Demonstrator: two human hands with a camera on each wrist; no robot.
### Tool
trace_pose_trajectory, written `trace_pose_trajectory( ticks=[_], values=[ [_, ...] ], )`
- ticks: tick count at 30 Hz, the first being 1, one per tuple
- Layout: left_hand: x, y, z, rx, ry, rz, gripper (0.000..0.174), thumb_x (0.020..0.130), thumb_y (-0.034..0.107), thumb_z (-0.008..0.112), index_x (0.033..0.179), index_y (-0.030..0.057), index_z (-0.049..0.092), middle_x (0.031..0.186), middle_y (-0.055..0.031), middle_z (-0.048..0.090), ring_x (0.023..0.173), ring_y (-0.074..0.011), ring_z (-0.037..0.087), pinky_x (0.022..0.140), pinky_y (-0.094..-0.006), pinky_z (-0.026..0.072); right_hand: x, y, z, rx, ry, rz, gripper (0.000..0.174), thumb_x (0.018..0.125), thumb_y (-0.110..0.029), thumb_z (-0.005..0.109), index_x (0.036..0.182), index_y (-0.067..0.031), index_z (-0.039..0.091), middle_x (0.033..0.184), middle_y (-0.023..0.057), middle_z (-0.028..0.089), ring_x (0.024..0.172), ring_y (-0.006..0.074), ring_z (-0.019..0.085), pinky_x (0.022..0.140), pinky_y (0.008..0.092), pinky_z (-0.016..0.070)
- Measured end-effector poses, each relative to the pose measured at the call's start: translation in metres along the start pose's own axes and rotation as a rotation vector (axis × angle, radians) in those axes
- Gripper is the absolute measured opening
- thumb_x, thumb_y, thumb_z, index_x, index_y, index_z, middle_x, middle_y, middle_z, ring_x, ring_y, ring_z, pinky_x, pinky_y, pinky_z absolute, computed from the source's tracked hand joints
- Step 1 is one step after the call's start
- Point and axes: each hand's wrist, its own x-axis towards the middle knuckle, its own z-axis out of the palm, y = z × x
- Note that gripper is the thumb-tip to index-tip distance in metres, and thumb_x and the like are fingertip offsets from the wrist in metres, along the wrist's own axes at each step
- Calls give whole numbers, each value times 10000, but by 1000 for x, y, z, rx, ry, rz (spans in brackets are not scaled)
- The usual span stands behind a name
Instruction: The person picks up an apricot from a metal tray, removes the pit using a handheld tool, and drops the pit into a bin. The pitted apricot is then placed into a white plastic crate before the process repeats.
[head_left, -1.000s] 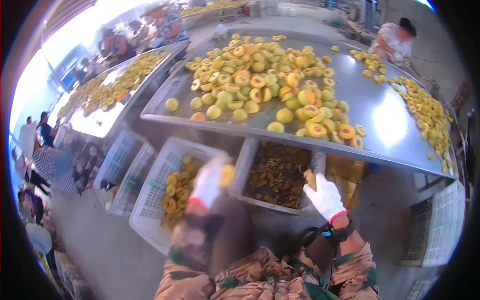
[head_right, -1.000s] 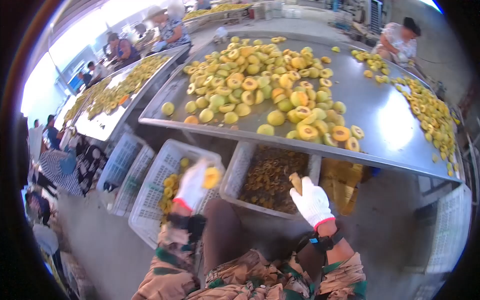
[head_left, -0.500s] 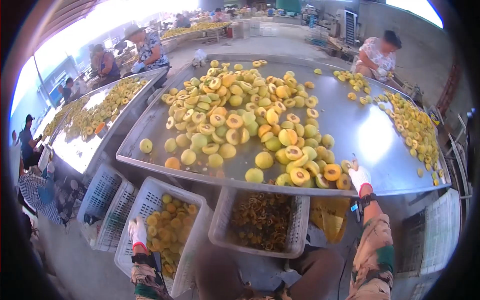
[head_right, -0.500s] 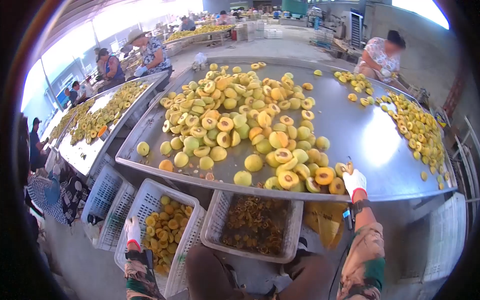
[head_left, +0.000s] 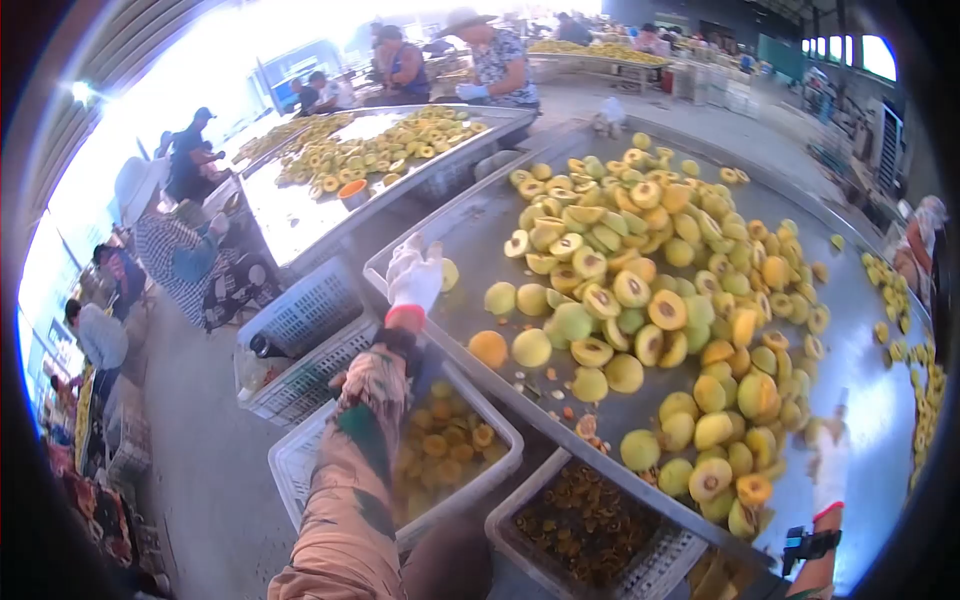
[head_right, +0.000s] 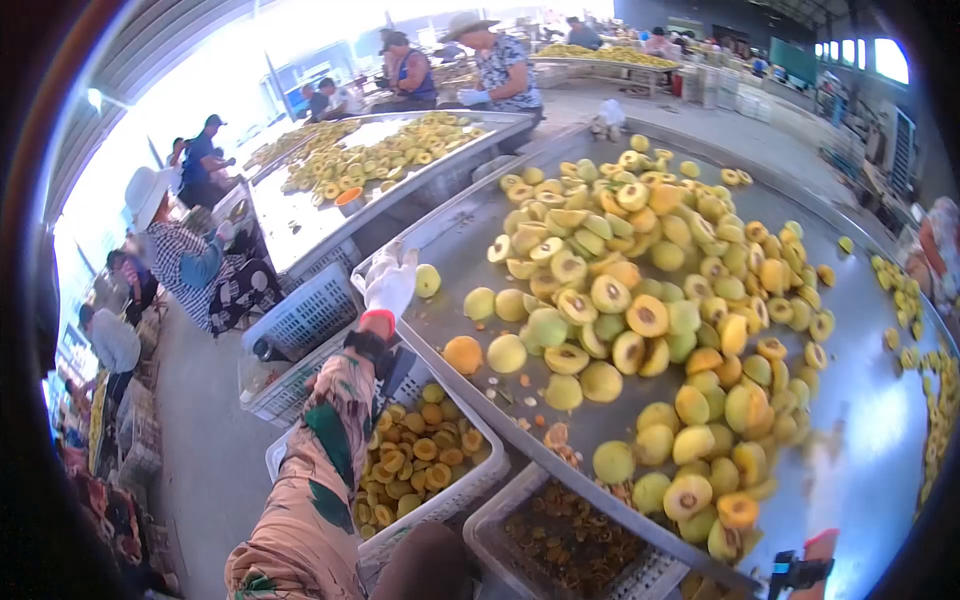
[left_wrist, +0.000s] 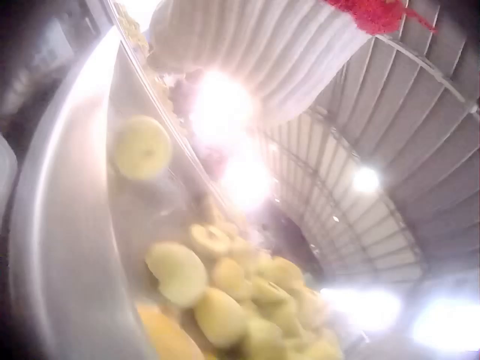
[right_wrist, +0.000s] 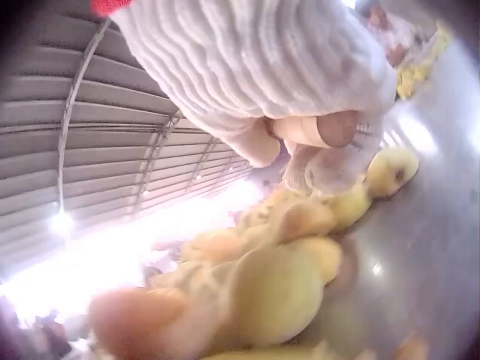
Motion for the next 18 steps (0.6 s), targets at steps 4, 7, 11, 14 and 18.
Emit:
trace_pose_trajectory(
  ticks=[4, 7, 11, 14, 18],
  values=[
    [29, -15, -6, 94, -19, -128, 423, 933, 397, 503, 1234, 115, 600, 1250, -179, 598, 1167, -335, 564, 1015, -412, 401, 116, 83, -60, 69, 290, 89, 266, 938, -361, 551, 1112, -171, 484, 726, -28, 438, 445, 72, 378, 328, 234, 287],
    [33, 9, 21, -102, -117, 57, 425, 933, 408, 478, 1231, 134, 606, 1274, -181, 586, 1180, -352, 553, 1022, -404, 401, 180, 146, -83, 7, 386, 57, 265, 932, -372, 549, 1106, -186, 474, 741, -28, 412, 455, 72, 369, 340, 237, 263],
    [27, 85, 62, -204, -380, 189, 524, 908, 459, 508, 1295, 109, 561, 1315, -186, 562, 1235, -359, 511, 1055, -396, 383, 128, 58, -5, 25, 40, -25, 357, 922, -270, 578, 1185, -29, 568, 920, 19, 593, 726, 105, 539, 623, 257, 444],
    [41, 100, 110, -166, -441, 213, 628, 899, 517, 503, 1364, 94, 501, 1364, -200, 523, 1282, -358, 475, 1078, -397, 360, 92, -21, 29, -145, -153, -35, 356, 891, -279, 619, 1150, -36, 601, 870, 24, 633, 692, 127, 582, 601, 275, 476],
    [53, 109, 122, -203, -516, 129, 738, 898, 598, 465, 1461, 128, 385, 1411, -221, 476, 1338, -332, 431, 1099, -382, 333, 176, 0, -2, 173, 177, 66, 251, 866, -354, 644, 915, -122, 562, 616, -28, 458, 502, 95, 449, 442, 274, 374]
  ],
)
